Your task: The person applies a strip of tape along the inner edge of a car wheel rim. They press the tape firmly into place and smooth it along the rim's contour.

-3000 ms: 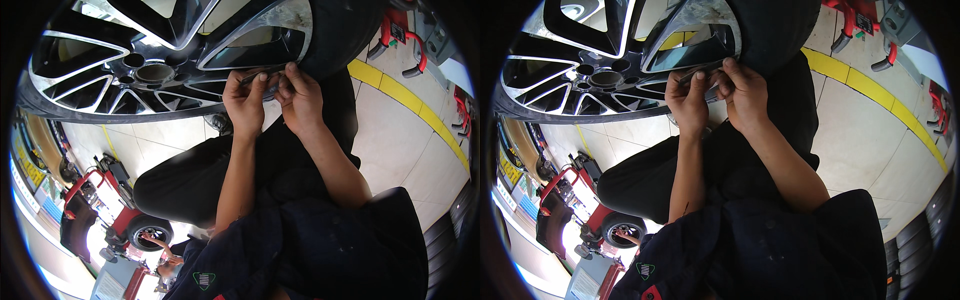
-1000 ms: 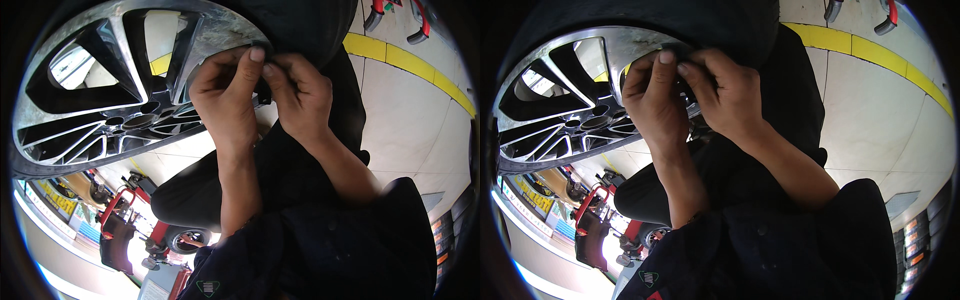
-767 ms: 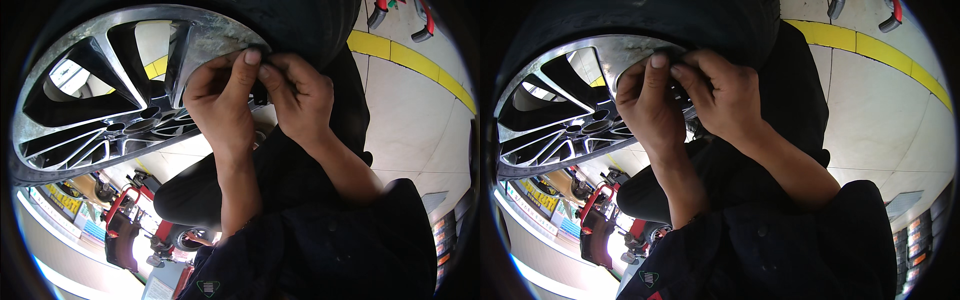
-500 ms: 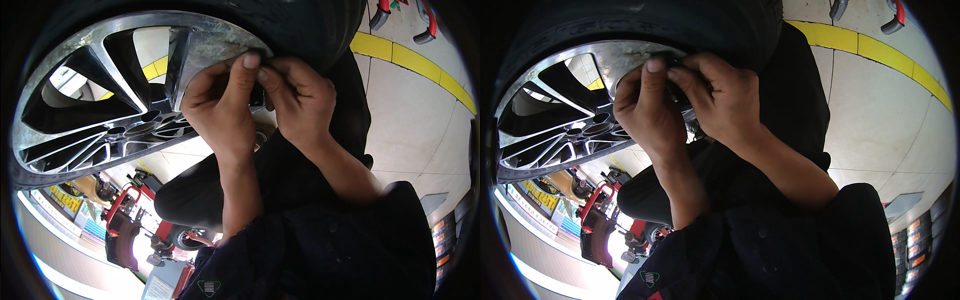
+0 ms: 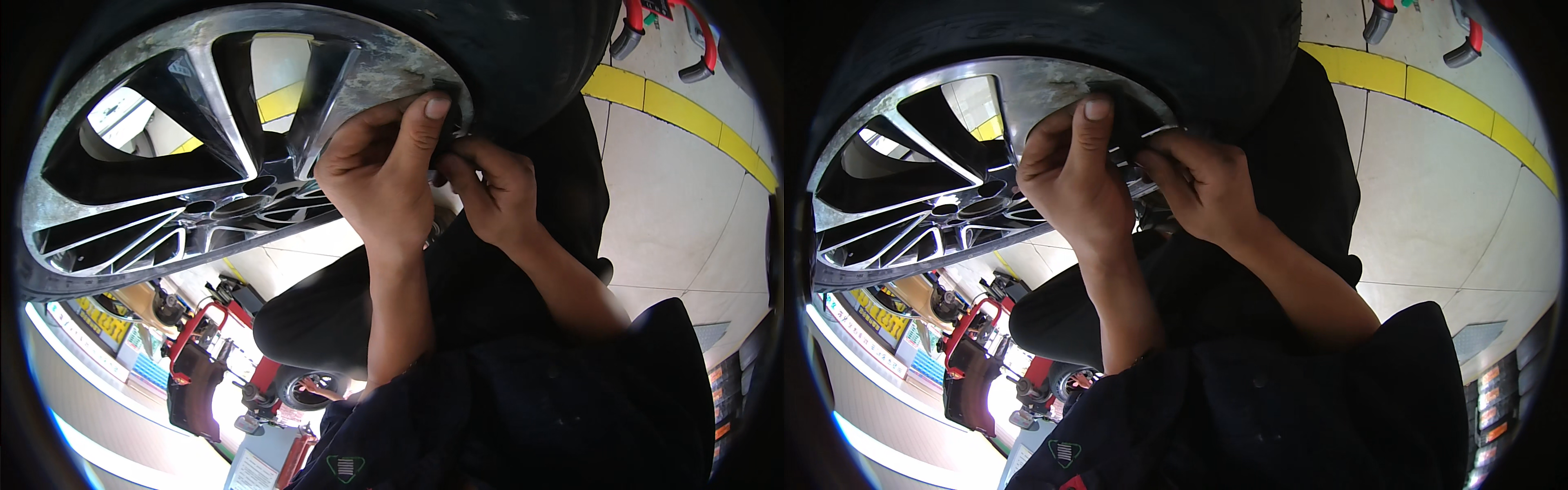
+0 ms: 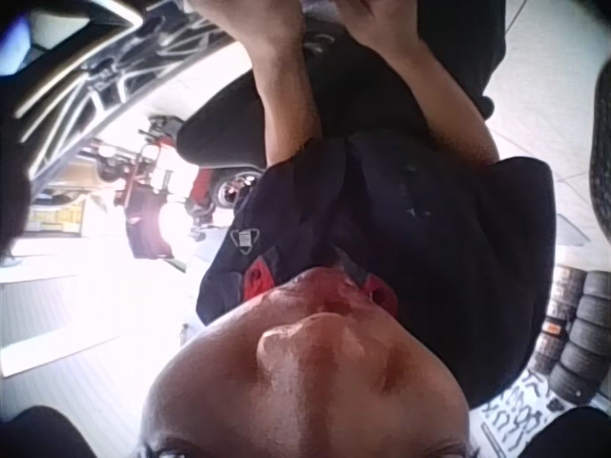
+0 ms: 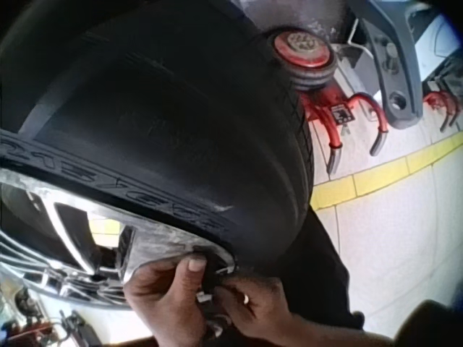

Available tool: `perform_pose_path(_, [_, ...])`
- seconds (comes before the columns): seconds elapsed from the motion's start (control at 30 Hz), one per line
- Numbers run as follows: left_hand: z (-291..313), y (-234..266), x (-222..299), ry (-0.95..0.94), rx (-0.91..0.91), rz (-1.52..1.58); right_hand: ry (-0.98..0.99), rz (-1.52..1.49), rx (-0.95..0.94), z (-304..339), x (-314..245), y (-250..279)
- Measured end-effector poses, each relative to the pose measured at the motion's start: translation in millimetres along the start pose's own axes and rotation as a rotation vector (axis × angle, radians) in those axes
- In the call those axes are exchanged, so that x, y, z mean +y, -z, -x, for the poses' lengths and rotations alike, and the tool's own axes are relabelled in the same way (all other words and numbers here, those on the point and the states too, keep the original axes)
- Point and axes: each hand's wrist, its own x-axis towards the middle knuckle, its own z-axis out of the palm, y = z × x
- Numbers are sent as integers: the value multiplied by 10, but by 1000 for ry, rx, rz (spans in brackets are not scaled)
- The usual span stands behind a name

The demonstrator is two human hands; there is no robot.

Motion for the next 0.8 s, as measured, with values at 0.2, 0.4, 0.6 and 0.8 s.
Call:
perform_pose_path(0.2, [-2, 0, -36, -59, 18, -11, 235, 170, -11, -58, -14, 21])
perform_pose_path(0.4, [2, -17, -39, -46, 32, -6, 252, 26, 185, -16, 50, -64])
perform_pose_path(0.6, [-4, 2, -48, -61, 13, -57, 520, 272, 179, -132, 109, 4])
perform_pose_path(0.8, [-15, 21, -62, -74, 2, -48, 516, 262, 205, -163, 23, -22])
